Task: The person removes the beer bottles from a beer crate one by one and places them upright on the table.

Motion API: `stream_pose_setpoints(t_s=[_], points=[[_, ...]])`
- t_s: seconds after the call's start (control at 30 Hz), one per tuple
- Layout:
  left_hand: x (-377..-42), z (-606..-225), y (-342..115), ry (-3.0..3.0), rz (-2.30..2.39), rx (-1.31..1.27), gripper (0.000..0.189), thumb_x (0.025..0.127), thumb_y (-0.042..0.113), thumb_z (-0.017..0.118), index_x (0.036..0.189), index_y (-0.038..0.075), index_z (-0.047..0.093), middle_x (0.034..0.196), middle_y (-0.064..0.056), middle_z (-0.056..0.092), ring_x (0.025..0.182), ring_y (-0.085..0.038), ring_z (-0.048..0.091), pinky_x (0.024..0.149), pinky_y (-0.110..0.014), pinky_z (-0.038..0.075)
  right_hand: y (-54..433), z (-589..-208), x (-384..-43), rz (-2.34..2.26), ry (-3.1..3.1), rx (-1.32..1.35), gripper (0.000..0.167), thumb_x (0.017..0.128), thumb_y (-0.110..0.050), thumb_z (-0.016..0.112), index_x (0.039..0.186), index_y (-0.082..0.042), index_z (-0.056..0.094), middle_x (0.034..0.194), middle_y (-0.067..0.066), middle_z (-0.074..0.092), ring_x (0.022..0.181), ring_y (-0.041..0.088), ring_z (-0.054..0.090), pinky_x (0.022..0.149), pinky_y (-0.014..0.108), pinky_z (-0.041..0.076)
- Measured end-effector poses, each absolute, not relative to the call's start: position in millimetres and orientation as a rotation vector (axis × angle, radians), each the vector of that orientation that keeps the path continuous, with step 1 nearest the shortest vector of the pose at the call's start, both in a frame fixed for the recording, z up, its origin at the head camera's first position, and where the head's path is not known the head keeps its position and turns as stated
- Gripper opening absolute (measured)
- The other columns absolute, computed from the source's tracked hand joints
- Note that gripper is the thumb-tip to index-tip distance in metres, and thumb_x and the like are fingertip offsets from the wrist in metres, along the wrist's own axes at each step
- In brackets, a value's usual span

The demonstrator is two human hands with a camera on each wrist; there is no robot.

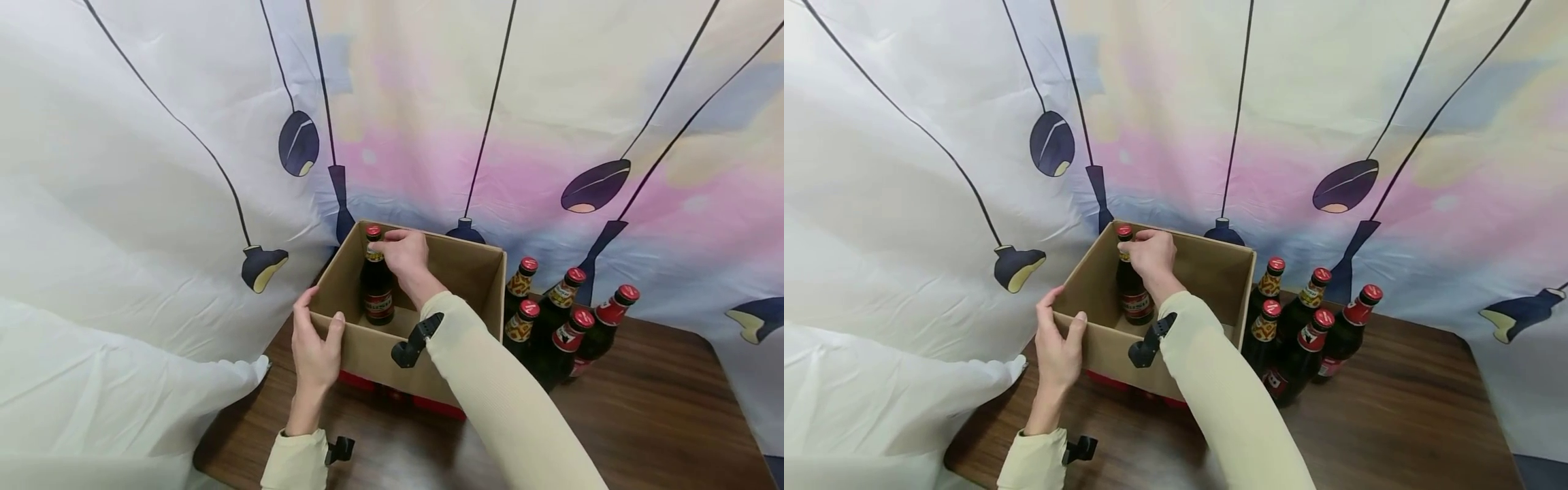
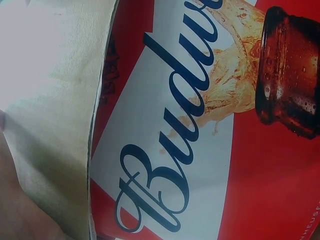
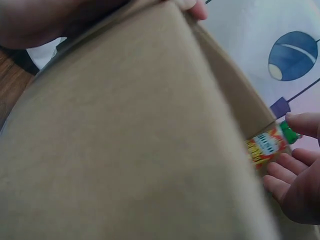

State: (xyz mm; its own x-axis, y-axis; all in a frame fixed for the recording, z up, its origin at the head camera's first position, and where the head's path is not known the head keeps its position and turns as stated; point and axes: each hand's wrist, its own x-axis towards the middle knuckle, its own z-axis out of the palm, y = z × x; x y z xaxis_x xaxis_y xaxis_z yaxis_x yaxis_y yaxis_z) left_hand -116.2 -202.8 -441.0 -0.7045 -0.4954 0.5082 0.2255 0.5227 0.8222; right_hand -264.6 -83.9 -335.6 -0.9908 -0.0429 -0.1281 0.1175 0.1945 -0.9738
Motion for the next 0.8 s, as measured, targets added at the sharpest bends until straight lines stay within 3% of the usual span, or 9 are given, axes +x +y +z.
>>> stream_pose_setpoints(t_s=[0.3, 0.57, 0.8], points=[[-114.1, -438.6, -203.0, -2.038, -1.227, 0.219, 0.064, 0.094, 0.024, 0.064, 0.152, 0.007, 0.046, 0.152, -0.017, 0.054, 0.133, -0.036, 0.055, 0.111, -0.053, 0.04, -92.9, -347.8, -273.4, -1.878, 2.289, 0.005, 0.049, 0.087, -0.011, 0.085, 0.133, -0.006, 0.073, 0.126, 0.015, 0.074, 0.121, 0.03, 0.067, 0.106, 0.044, 0.054], [-113.6, -437.1, -202.5, -2.029, -1.232, 0.222, 0.064, 0.094, 0.025, 0.064, 0.152, 0.007, 0.046, 0.15, -0.017, 0.056, 0.128, -0.035, 0.057, 0.108, -0.052, 0.041, -93.8, -349.0, -272.5, -1.804, 2.326, -0.092, 0.037, 0.089, -0.011, 0.083, 0.124, -0.004, 0.074, 0.129, 0.015, 0.071, 0.119, 0.032, 0.066, 0.105, 0.047, 0.054], [-112.9, -438.2, -202.6, -2.046, -1.244, 0.238, 0.063, 0.094, 0.025, 0.063, 0.152, 0.007, 0.045, 0.149, -0.018, 0.056, 0.128, -0.036, 0.057, 0.107, -0.054, 0.042, -95.6, -350.2, -268.4, -1.628, 2.428, -0.233, 0.036, 0.094, -0.014, 0.078, 0.13, -0.009, 0.076, 0.127, 0.013, 0.075, 0.117, 0.031, 0.068, 0.105, 0.047, 0.054]])
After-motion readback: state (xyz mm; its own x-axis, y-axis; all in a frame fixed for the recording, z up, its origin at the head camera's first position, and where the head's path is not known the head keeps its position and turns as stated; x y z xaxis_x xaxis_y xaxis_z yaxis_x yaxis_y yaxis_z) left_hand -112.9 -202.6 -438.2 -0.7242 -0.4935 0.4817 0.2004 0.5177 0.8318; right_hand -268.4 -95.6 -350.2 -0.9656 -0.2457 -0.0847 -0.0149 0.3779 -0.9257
